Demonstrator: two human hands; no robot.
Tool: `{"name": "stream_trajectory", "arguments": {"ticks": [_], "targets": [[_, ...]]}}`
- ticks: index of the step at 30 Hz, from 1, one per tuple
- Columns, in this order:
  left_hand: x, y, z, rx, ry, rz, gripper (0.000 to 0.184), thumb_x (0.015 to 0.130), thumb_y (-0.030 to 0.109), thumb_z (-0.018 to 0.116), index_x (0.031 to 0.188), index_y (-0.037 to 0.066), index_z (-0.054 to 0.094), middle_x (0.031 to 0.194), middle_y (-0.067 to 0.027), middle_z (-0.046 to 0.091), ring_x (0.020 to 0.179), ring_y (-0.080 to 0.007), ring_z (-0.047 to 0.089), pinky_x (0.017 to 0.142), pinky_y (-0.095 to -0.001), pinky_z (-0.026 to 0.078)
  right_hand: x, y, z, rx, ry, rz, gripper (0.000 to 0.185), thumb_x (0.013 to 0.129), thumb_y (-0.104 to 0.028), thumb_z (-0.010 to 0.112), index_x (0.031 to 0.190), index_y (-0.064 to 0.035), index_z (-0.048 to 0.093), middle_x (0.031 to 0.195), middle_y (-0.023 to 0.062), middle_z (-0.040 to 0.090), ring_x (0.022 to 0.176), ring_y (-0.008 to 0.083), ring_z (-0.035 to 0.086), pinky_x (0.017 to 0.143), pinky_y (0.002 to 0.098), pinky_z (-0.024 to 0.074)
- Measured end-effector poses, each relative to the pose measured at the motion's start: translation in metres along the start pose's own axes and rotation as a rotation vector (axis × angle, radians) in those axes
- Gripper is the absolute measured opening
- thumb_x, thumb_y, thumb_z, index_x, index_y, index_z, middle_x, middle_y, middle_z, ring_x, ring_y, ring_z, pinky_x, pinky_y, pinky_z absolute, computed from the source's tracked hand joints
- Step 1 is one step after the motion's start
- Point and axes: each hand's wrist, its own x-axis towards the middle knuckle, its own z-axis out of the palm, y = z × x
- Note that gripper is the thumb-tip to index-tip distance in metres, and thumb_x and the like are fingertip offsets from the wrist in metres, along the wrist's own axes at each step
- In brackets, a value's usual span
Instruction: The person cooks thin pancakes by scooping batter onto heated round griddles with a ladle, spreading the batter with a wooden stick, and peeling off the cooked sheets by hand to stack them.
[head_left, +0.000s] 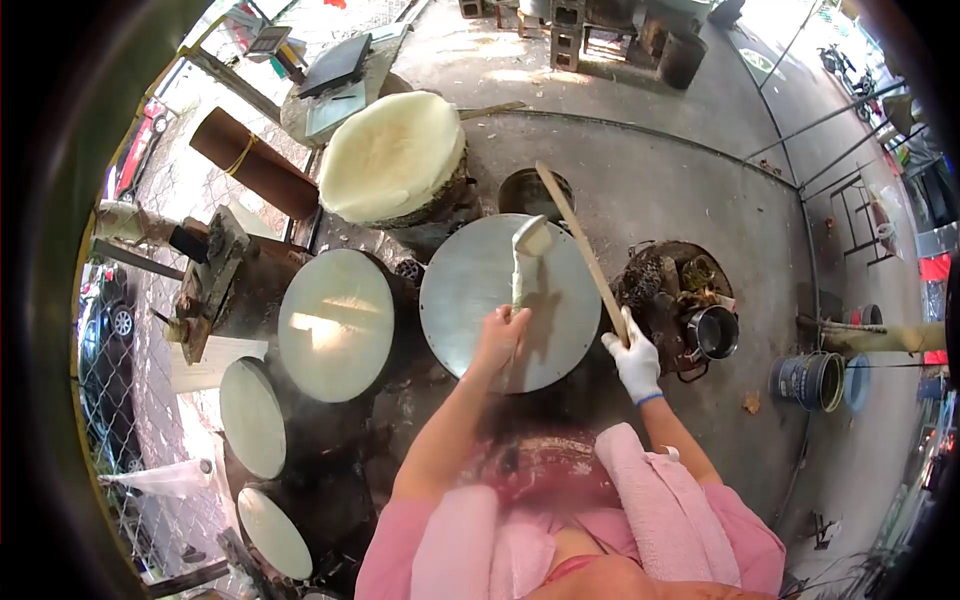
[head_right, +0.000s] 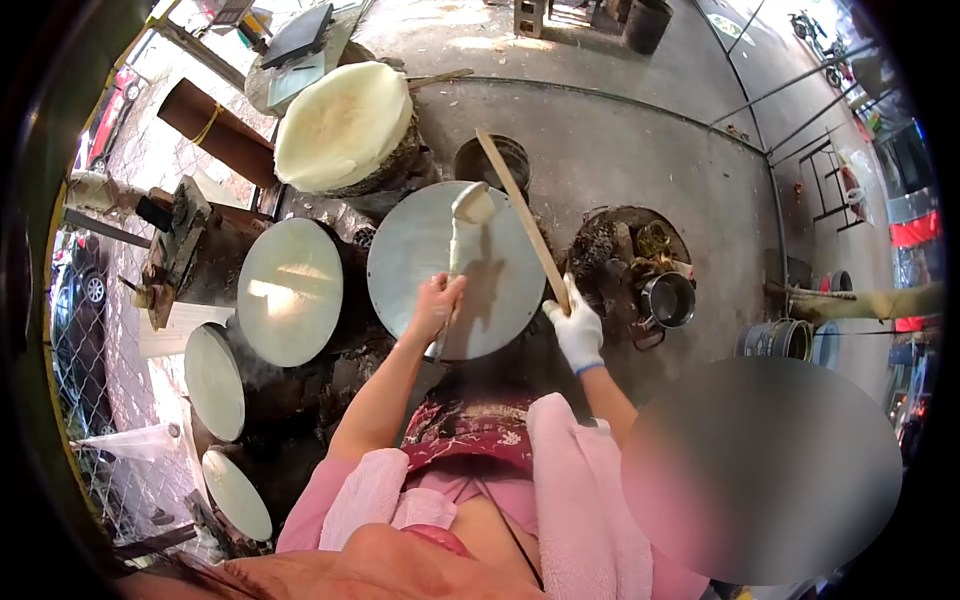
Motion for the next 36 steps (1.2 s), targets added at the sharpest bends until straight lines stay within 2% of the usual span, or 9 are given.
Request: {"name": "stream_trajectory", "arguments": {"ticks": [4, 6, 13, 17, 22, 26, 29, 33, 36], "targets": [[0.028, -0.04, 0.016, 0.698, 0.328, 0.233, 0.031, 0.088, 0.027, 0.068, 0.103, 0.003, 0.053, 0.086, -0.023, 0.065, 0.083, -0.0464, 0.063, 0.068, -0.0532, 0.049, -0.042, -0.028, -0.014, -0.187, -0.049, 0.115, 0.061, 0.093, -0.033, 0.065, 0.147, -0.0174, 0.042, 0.112, 0.0196, 0.067, 0.094, 0.0303, 0.067, 0.084, 0.0354, 0.0508], [0.031, -0.049, -0.001, 0.819, 0.366, 0.285, 0.032, 0.089, 0.027, 0.068, 0.107, 0.006, 0.052, 0.087, -0.022, 0.065, 0.082, -0.0453, 0.064, 0.067, -0.0527, 0.049, -0.056, -0.026, -0.005, -0.306, -0.004, 0.073, 0.058, 0.094, -0.034, 0.062, 0.148, -0.0292, 0.04, 0.094, 0.0186, 0.066, 0.078, 0.0374, 0.064, 0.071, 0.0417, 0.0512], [-0.013, -0.005, -0.076, 0.758, 0.658, 0.715, 0.035, 0.09, 0.026, 0.07, 0.109, 0.002, 0.051, 0.066, -0.0123, 0.057, 0.056, -0.0317, 0.059, 0.053, -0.0398, 0.047, -0.052, -0.013, 0.043, -0.442, -0.06, 0.146, 0.058, 0.096, -0.038, 0.053, 0.15, -0.0274, 0.035, 0.081, 0.0208, 0.065, 0.071, 0.0403, 0.063, 0.065, 0.0489, 0.0496], [-0.057, 0.003, -0.104, 0.577, 0.734, 0.65, 0.026, 0.094, 0.019, 0.064, 0.105, 0.001, 0.051, 0.064, -0.0107, 0.055, 0.055, -0.0209, 0.056, 0.053, -0.0342, 0.045, -0.052, -0.052, 0.094, 0.263, -0.208, 0.492, 0.05, 0.096, -0.042, 0.054, 0.138, -0.0144, 0.054, 0.076, 0.0198, 0.066, 0.066, 0.0338, 0.065, 0.063, 0.0405, 0.0492], [-0.11, -0.021, -0.12, 0.292, 0.475, 0.257, 0.021, 0.096, 0.019, 0.057, 0.093, -0.001, 0.056, 0.066, -0.012, 0.053, 0.058, -0.0187, 0.051, 0.056, -0.0336, 0.042, -0.035, -0.083, 0.065, -0.332, -0.09, 0.181, 0.049, 0.094, -0.031, 0.062, 0.141, -0.0205, 0.05, 0.075, 0.019, 0.063, 0.062, 0.0292, 0.061, 0.063, 0.0399, 0.0498], [-0.138, -0.066, -0.125, 0.324, 0.502, 0.254, 0.018, 0.093, 0.015, 0.058, 0.084, 0.0, 0.053, 0.061, -0.0083, 0.05, 0.054, -0.0218, 0.05, 0.052, -0.0355, 0.041, -0.045, -0.013, 0.1, 0.077, -0.133, 0.337, 0.045, 0.096, -0.026, 0.063, 0.14, -0.0186, 0.054, 0.067, -0.0069, 0.051, 0.058, 0.003, 0.047, 0.051, 0.0235, 0.0441], [-0.145, -0.102, -0.135, 0.169, 0.468, 0.158, 0.019, 0.097, 0.016, 0.057, 0.084, 0.005, 0.05, 0.061, 0.0002, 0.047, 0.048, -0.0085, 0.046, 0.043, -0.0255, 0.037, -0.051, -0.062, 0.131, 0.342, -0.306, 0.479, 0.051, 0.093, -0.038, 0.064, 0.139, -0.0206, 0.053, 0.068, 0.0045, 0.063, 0.06, 0.0129, 0.056, 0.059, 0.0305, 0.0481], [-0.162, -0.109, -0.143, 0.087, 0.55, 0.196, 0.017, 0.099, 0.016, 0.056, 0.086, 0.007, 0.048, 0.061, 0.0034, 0.046, 0.046, -0.0036, 0.042, 0.039, -0.021, 0.033, -0.028, -0.112, 0.072, -0.242, -0.212, 0.164, 0.049, 0.094, -0.035, 0.061, 0.138, -0.013, 0.053, 0.084, 0.0174, 0.071, 0.065, 0.0186, 0.06, 0.064, 0.0324, 0.0495], [-0.173, -0.095, -0.14, 0.104, 0.654, 0.284, 0.015, 0.099, 0.015, 0.055, 0.088, 0.008, 0.048, 0.062, 0.0028, 0.047, 0.045, -0.0045, 0.042, 0.04, -0.021, 0.034, -0.007, -0.017, 0.075, 0.005, -0.174, 0.273, 0.049, 0.094, -0.036, 0.062, 0.137, -0.0132, 0.055, 0.068, 0.0049, 0.062, 0.058, 0.0092, 0.053, 0.058, 0.028, 0.0463]]}}
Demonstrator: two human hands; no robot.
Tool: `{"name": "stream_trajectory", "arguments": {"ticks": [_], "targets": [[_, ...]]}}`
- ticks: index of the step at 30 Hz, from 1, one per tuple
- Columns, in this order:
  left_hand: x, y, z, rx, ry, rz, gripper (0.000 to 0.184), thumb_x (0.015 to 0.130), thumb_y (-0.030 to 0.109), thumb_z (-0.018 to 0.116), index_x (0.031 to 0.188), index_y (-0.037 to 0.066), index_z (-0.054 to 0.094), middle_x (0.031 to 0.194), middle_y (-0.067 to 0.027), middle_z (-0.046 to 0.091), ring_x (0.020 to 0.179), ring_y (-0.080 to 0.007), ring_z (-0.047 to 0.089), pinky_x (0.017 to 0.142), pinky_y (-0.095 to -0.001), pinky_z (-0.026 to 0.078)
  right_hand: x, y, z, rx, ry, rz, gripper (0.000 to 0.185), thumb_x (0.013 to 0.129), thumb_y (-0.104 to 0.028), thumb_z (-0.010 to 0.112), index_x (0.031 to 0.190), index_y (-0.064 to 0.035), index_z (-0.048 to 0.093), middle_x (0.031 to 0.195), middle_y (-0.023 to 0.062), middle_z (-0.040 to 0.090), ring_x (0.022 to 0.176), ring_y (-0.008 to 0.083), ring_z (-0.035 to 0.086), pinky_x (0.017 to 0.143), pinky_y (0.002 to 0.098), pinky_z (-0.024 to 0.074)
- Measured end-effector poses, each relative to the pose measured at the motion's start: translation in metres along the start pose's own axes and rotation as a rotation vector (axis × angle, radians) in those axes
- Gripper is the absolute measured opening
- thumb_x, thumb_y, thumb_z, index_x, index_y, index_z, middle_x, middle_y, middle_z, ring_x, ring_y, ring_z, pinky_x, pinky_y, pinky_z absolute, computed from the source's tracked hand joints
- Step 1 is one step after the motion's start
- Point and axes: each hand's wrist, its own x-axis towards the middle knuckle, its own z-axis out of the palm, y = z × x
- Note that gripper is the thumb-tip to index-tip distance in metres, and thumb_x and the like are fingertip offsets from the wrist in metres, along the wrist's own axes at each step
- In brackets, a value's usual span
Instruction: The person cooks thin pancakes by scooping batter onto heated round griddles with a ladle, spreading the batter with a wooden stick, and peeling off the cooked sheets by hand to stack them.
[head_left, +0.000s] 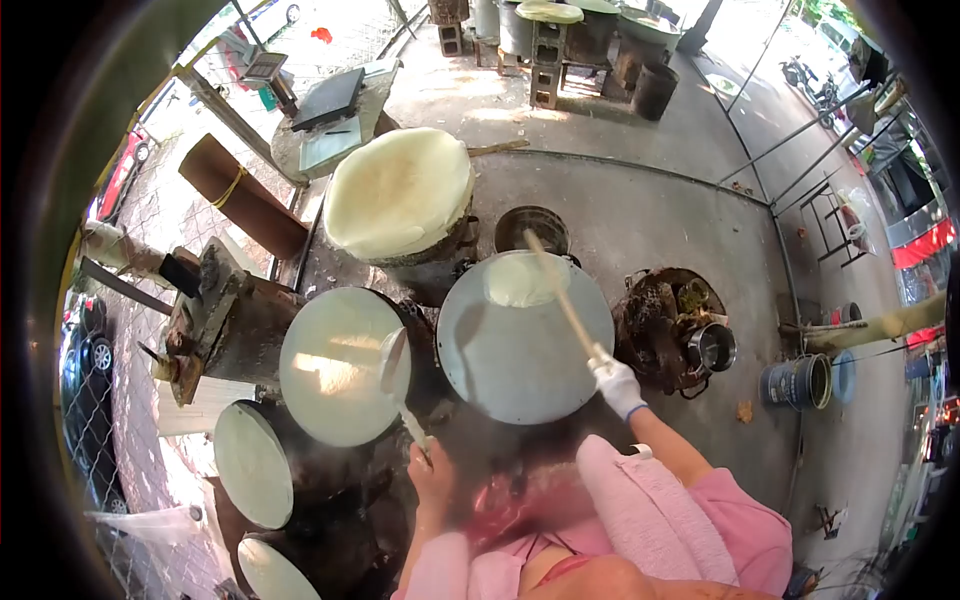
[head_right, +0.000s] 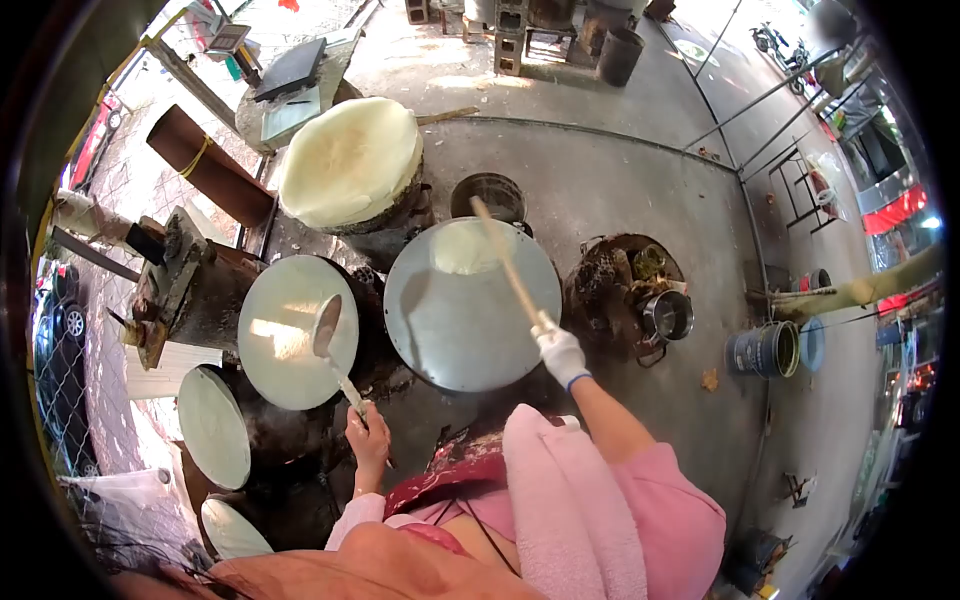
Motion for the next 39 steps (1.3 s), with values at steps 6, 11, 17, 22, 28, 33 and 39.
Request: {"name": "stream_trajectory", "arguments": {"ticks": [6, 11, 17, 22, 28, 33, 39], "targets": [[-0.023, 0.016, 0.005, 0.133, 0.031, 0.012, 0.014, 0.097, 0.014, 0.057, 0.088, 0.006, 0.05, 0.067, 0.0019, 0.049, 0.054, -0.0052, 0.045, 0.043, -0.0219, 0.035, -0.003, -0.046, 0.008, -0.116, -0.394, -0.071, 0.051, 0.092, -0.041, 0.064, 0.137, -0.0179, 0.056, 0.083, 0.009, 0.069, 0.065, 0.0146, 0.059, 0.066, 0.0271, 0.0483], [-0.065, 0.035, 0.027, -0.031, 0.208, -0.278, 0.016, 0.095, 0.013, 0.055, 0.089, -0.002, 0.054, 0.066, -0.0021, 0.053, 0.058, -0.0091, 0.048, 0.052, -0.0281, 0.04, 0.088, -0.019, -0.057, 0.065, -0.348, -0.162, 0.047, 0.093, -0.037, 0.064, 0.135, -0.0171, 0.058, 0.077, 0.0028, 0.065, 0.062, 0.0094, 0.051, 0.059, 0.024, 0.0445], [-0.092, 0.071, 0.065, -0.241, 0.286, -0.415, 0.015, 0.098, 0.013, 0.053, 0.086, 0.004, 0.049, 0.065, 0.0022, 0.046, 0.054, -0.004, 0.043, 0.045, -0.0215, 0.034, 0.076, -0.044, -0.034, -0.178, -0.677, -0.245, 0.051, 0.092, -0.038, 0.065, 0.137, -0.0155, 0.056, 0.093, 0.0039, 0.07, 0.07, 0.0101, 0.057, 0.068, 0.025, 0.0485], [-0.1, 0.092, 0.082, -0.282, 0.378, -0.471, 0.016, 0.099, 0.014, 0.053, 0.086, 0.007, 0.048, 0.064, 0.0036, 0.045, 0.052, -0.0021, 0.043, 0.04, -0.0189, 0.032, 0.139, -0.062, -0.072, -0.134, -0.627, -0.347, 0.049, 0.094, -0.032, 0.064, 0.138, -0.0113, 0.055, 0.086, 0.0003, 0.066, 0.066, 0.0088, 0.053, 0.064, 0.0236, 0.0472], [-0.113, 0.078, 0.093, -0.189, 0.413, -0.518, 0.018, 0.099, 0.018, 0.056, 0.087, 0.005, 0.051, 0.066, 0.0032, 0.049, 0.052, -0.0034, 0.043, 0.045, -0.0217, 0.035, 0.107, -0.064, -0.059, -0.29, -0.981, -0.122, 0.049, 0.095, -0.027, 0.065, 0.14, -0.0118, 0.053, 0.09, -0.0001, 0.063, 0.071, 0.007, 0.051, 0.069, 0.026, 0.0488], [-0.118, 0.075, 0.096, -0.148, 0.413, -0.535, 0.018, 0.099, 0.018, 0.055, 0.086, 0.006, 0.051, 0.066, 0.0027, 0.049, 0.051, -0.0037, 0.042, 0.043, -0.0225, 0.034, 0.168, -0.083, -0.073, -0.087, -0.761, -0.327, 0.043, 0.095, -0.021, 0.066, 0.135, -0.0095, 0.058, 0.1, -0.0048, 0.065, 0.078, 0.0061, 0.051, 0.074, 0.0219, 0.0468], [-0.131, 0.06, 0.098, -0.107, 0.41, -0.566, 0.017, 0.098, 0.018, 0.055, 0.087, 0.006, 0.05, 0.064, 0.0021, 0.049, 0.046, -0.0051, 0.043, 0.041, -0.0226, 0.034, 0.148, -0.078, -0.079, -0.267, -1.192, -0.031, 0.044, 0.093, -0.027, 0.068, 0.134, -0.0125, 0.06, 0.079, -0.0052, 0.057, 0.063, 0.0056, 0.045, 0.061, 0.0242, 0.0442]]}}
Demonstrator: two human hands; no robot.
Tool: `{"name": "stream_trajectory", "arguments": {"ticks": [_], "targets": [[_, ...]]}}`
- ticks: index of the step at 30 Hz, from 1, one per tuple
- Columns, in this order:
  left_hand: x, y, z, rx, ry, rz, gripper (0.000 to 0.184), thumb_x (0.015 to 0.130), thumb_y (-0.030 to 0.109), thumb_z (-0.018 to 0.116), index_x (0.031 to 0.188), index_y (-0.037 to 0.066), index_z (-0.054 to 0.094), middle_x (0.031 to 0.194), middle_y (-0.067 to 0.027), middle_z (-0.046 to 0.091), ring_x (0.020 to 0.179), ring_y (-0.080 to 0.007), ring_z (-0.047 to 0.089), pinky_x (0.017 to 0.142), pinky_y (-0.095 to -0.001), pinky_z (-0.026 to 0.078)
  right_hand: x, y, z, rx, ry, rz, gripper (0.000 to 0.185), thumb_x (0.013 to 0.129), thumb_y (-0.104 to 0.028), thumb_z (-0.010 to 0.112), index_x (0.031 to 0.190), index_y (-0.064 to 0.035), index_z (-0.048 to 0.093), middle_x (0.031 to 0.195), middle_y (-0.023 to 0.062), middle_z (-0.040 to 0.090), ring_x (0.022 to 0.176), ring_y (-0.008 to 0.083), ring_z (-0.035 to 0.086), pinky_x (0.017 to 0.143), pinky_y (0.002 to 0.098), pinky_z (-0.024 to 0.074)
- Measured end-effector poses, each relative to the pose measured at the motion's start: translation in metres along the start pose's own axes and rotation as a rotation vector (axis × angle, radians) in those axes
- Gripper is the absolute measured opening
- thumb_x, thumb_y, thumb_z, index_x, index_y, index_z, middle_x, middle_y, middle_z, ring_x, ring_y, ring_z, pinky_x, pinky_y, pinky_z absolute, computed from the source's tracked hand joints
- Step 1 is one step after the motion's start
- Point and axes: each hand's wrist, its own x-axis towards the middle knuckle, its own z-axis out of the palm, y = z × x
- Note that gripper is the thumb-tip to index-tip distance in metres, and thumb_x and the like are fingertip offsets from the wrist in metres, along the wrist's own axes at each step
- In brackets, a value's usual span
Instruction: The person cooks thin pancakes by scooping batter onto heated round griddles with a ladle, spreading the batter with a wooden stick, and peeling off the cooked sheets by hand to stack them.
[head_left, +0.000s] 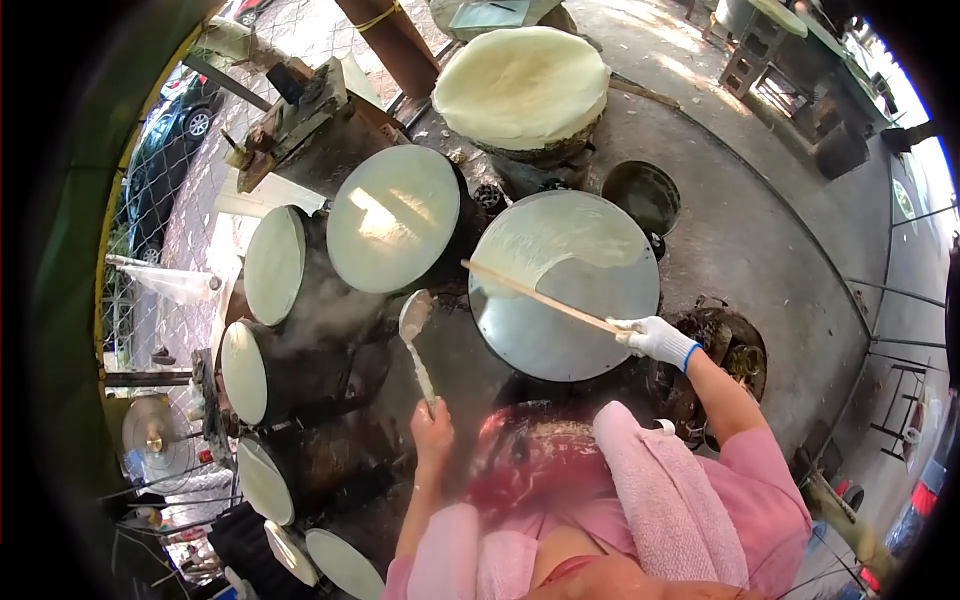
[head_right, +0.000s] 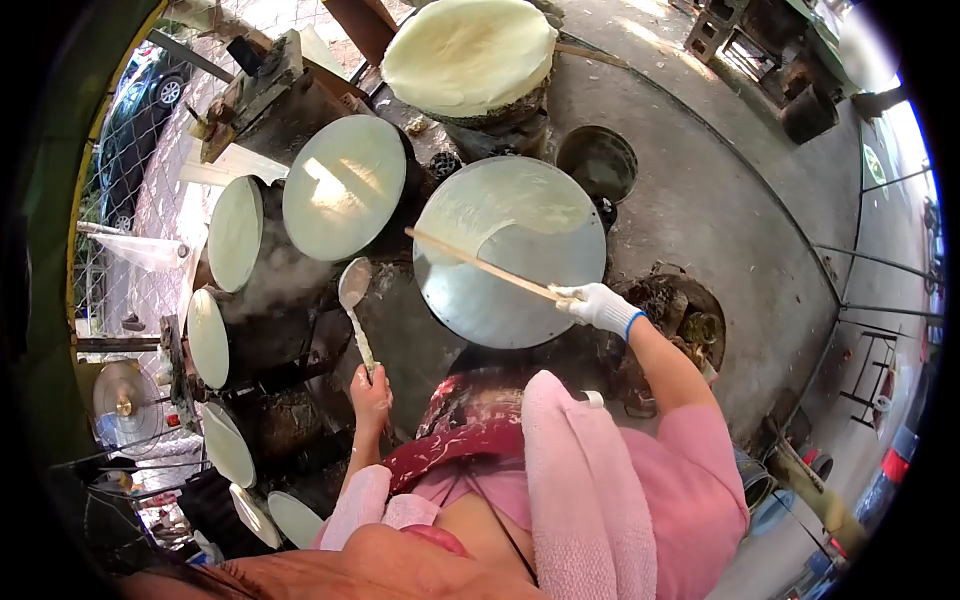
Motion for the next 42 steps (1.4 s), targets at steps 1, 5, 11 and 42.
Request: {"name": "stream_trajectory", "arguments": {"ticks": [1, 5, 11, 42], "targets": [[0.002, -0.002, 0.0, 0.021, 0.001, 0.001, 0.017, 0.098, 0.017, 0.055, 0.086, 0.007, 0.049, 0.062, 0.0022, 0.048, 0.044, -0.0056, 0.042, 0.04, -0.0227, 0.034, 0.0, 0.003, -0.009, -0.04, 0.033, -0.052, 0.044, 0.093, -0.027, 0.067, 0.134, -0.0118, 0.06, 0.082, -0.0051, 0.059, 0.064, 0.0055, 0.046, 0.061, 0.024, 0.0447], [0.025, -0.012, 0.001, 0.178, 0.022, 0.089, 0.019, 0.098, 0.017, 0.055, 0.083, 0.008, 0.048, 0.061, 0.0026, 0.047, 0.046, -0.0056, 0.044, 0.041, -0.0234, 0.034, 0.021, -0.016, -0.041, -0.313, 0.255, -0.233, 0.045, 0.093, -0.027, 0.068, 0.133, -0.0114, 0.06, 0.1, -0.0028, 0.067, 0.077, 0.0039, 0.049, 0.072, 0.0214, 0.0459], [0.07, 0.002, 0.023, 0.585, 0.038, 0.342, 0.022, 0.095, 0.02, 0.056, 0.089, -0.002, 0.054, 0.074, -0.0219, 0.062, 0.067, -0.0381, 0.062, 0.063, -0.0434, 0.048, -0.004, -0.021, -0.028, -0.398, -0.034, 0.016, 0.045, 0.091, -0.026, 0.068, 0.135, -0.023, 0.059, 0.069, -0.001, 0.055, 0.058, 0.0105, 0.046, 0.058, 0.0305, 0.0449], [0.007, -0.015, -0.11, 0.33, -0.247, 0.483, 0.015, 0.096, 0.018, 0.059, 0.098, 0.003, 0.058, 0.064, -0.0055, 0.056, 0.055, -0.0121, 0.054, 0.053, -0.0305, 0.044, 0.093, 0.023, 0.316, 0.477, 0.603, 0.025, 0.034, 0.097, -0.042, 0.055, 0.106, -0.0113, 0.065, 0.065, -0.0004, 0.059, 0.047, 0.0098, 0.05, 0.043, 0.0272, 0.0397]]}}
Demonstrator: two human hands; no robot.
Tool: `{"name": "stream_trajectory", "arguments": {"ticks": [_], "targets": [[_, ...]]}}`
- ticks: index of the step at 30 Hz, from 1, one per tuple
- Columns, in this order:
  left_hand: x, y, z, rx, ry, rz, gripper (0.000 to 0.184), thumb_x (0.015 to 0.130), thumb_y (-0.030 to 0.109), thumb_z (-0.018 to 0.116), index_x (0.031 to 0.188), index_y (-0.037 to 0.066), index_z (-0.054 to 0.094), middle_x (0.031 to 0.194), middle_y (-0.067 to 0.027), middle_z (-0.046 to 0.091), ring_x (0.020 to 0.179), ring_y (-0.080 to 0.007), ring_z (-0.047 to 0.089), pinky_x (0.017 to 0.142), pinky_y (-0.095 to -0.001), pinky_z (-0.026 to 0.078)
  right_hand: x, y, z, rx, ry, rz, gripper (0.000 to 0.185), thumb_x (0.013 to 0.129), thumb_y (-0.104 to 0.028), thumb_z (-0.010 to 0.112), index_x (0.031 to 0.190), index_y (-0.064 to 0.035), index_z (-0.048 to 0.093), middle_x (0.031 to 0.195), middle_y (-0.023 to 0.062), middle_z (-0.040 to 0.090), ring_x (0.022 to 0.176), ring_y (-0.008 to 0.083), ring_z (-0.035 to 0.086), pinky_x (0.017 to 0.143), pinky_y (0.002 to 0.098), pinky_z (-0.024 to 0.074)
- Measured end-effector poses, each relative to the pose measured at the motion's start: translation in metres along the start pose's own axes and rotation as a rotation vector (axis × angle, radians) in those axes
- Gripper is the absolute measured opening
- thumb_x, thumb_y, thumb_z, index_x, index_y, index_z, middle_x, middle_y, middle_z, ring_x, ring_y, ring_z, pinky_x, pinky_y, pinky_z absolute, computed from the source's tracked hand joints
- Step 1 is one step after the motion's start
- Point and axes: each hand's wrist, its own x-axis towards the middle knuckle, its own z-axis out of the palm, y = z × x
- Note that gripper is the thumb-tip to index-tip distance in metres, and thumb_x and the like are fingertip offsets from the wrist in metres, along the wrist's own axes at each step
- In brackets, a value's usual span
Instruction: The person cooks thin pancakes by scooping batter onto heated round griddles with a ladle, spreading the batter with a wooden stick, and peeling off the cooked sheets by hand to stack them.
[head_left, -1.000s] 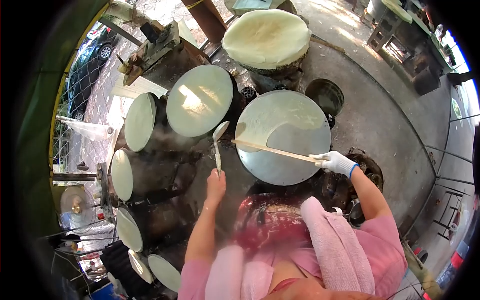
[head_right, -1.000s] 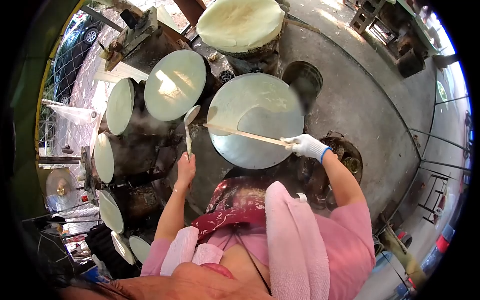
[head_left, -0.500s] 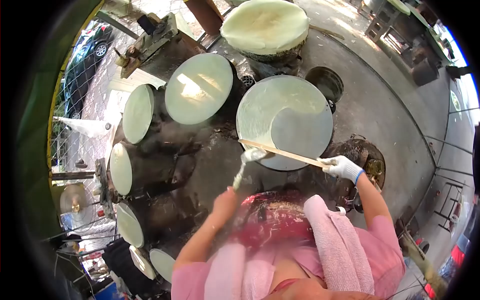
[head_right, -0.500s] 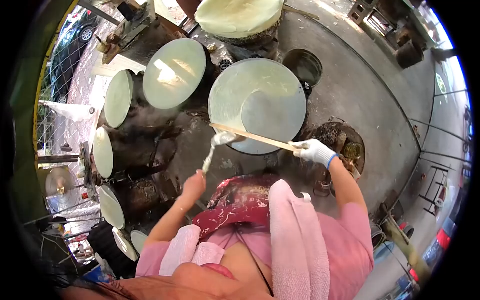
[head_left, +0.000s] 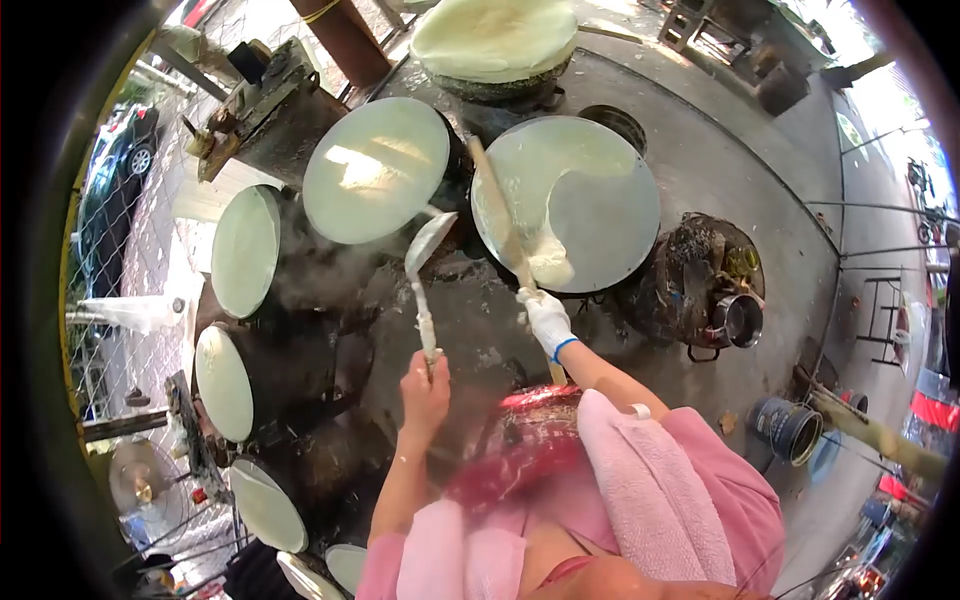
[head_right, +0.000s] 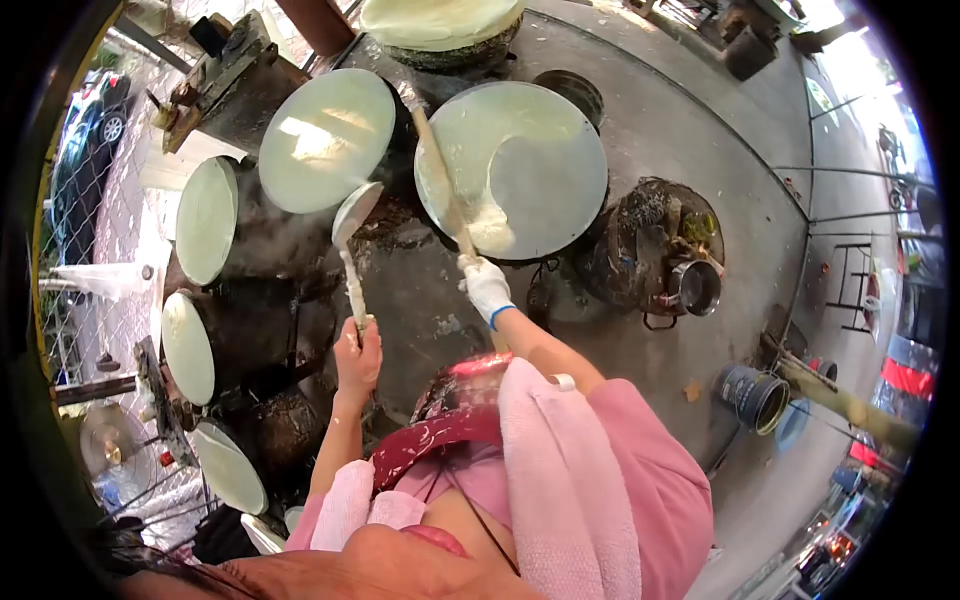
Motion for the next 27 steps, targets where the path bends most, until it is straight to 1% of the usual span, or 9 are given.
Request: {"name": "stream_trajectory", "arguments": {"ticks": [4, 8, 10, 12, 15, 19, 22, 23, 27], "targets": [[-0.023, -0.019, -0.025, -0.048, -0.032, -0.044, 0.016, 0.096, 0.018, 0.058, 0.094, 0.002, 0.057, 0.066, -0.0026, 0.055, 0.058, -0.0089, 0.05, 0.054, -0.0278, 0.042, -0.027, 0.008, -0.034, -0.131, 0.368, 0.01, 0.026, 0.094, -0.04, 0.057, 0.097, -0.0146, 0.063, 0.061, 0.0002, 0.058, 0.043, 0.0104, 0.048, 0.039, 0.028, 0.0367], [-0.042, -0.033, -0.024, -0.103, -0.105, -0.134, 0.019, 0.095, 0.02, 0.06, 0.094, 0.001, 0.057, 0.066, -0.0014, 0.055, 0.059, -0.0071, 0.048, 0.054, -0.0275, 0.041, -0.052, -0.012, -0.068, 0.274, 0.321, 0.047, 0.017, 0.095, -0.026, 0.053, 0.086, -0.0132, 0.057, 0.06, 0.0032, 0.058, 0.038, 0.0105, 0.045, 0.035, 0.0285, 0.0336], [-0.045, -0.027, -0.013, -0.137, -0.145, -0.169, 0.019, 0.095, 0.019, 0.06, 0.095, 0.001, 0.057, 0.066, -0.0011, 0.055, 0.06, -0.0067, 0.048, 0.054, -0.0273, 0.041, -0.055, -0.003, -0.061, 0.041, 0.193, -0.043, 0.024, 0.096, -0.032, 0.054, 0.084, -0.0112, 0.058, 0.061, 0.0037, 0.058, 0.04, 0.011, 0.047, 0.037, 0.0291, 0.0345], [-0.043, -0.009, 0.001, -0.137, -0.14, -0.09, 0.019, 0.095, 0.02, 0.061, 0.095, 0.001, 0.058, 0.065, -0.0005, 0.053, 0.06, -0.0061, 0.047, 0.054, -0.0268, 0.041, -0.043, 0.027, -0.077, -0.668, 0.232, -0.249, 0.044, 0.095, -0.048, 0.053, 0.094, -0.0052, 0.063, 0.073, 0.0175, 0.066, 0.062, 0.0293, 0.066, 0.061, 0.0426, 0.0492], [-0.037, 0.027, 0.022, -0.154, -0.167, -0.071, 0.019, 0.096, 0.02, 0.06, 0.095, 0.001, 0.058, 0.064, 0.0006, 0.052, 0.059, -0.0054, 0.046, 0.053, -0.0266, 0.04, -0.035, 0.013, -0.124, -0.721, 0.421, -0.155, 0.049, 0.096, -0.052, 0.047, 0.097, -0.0058, 0.063, 0.089, 0.0214, 0.068, 0.09, 0.0438, 0.063, 0.075, 0.0511, 0.0479], [-0.027, 0.077, 0.058, -0.231, -0.191, -0.051, 0.017, 0.097, 0.019, 0.06, 0.095, 0.002, 0.058, 0.063, 0.002, 0.05, 0.055, -0.004, 0.044, 0.05, -0.0253, 0.038, -0.023, -0.018, -0.169, -0.332, 0.32, -0.075, 0.04, 0.097, -0.046, 0.05, 0.088, -0.0093, 0.063, 0.058, 0.0066, 0.06, 0.041, 0.0151, 0.053, 0.04, 0.0323, 0.04], [-0.021, 0.109, 0.087, -0.279, -0.189, -0.042, 0.017, 0.097, 0.019, 0.059, 0.095, 0.002, 0.058, 0.062, 0.0033, 0.049, 0.055, -0.0027, 0.044, 0.049, -0.0236, 0.037, -0.041, 0.0, -0.172, -0.681, 0.069, -0.257, 0.043, 0.095, -0.049, 0.052, 0.095, -0.007, 0.063, 0.069, 0.0166, 0.066, 0.063, 0.0304, 0.065, 0.06, 0.0431, 0.0498], [-0.02, 0.12, 0.096, -0.26, -0.182, -0.037, 0.017, 0.097, 0.019, 0.059, 0.094, 0.002, 0.058, 0.063, 0.0037, 0.049, 0.055, -0.0025, 0.044, 0.049, -0.0233, 0.036, -0.048, 0.001, -0.181, -0.88, 0.012, -0.257, 0.051, 0.095, -0.054, 0.046, 0.097, -0.0059, 0.062, 0.09, 0.0263, 0.067, 0.094, 0.0458, 0.063, 0.081, 0.0541, 0.0474], [-0.015, 0.143, 0.13, -0.231, -0.141, -0.028, 0.017, 0.098, 0.018, 0.058, 0.094, 0.002, 0.057, 0.062, 0.0043, 0.048, 0.055, -0.0019, 0.043, 0.049, -0.0227, 0.036, -0.019, -0.024, -0.249, -0.855, 0.261, -0.233, 0.05, 0.096, -0.052, 0.045, 0.099, -0.0051, 0.062, 0.092, 0.0265, 0.066, 0.092, 0.0458, 0.063, 0.079, 0.0542, 0.0479]]}}
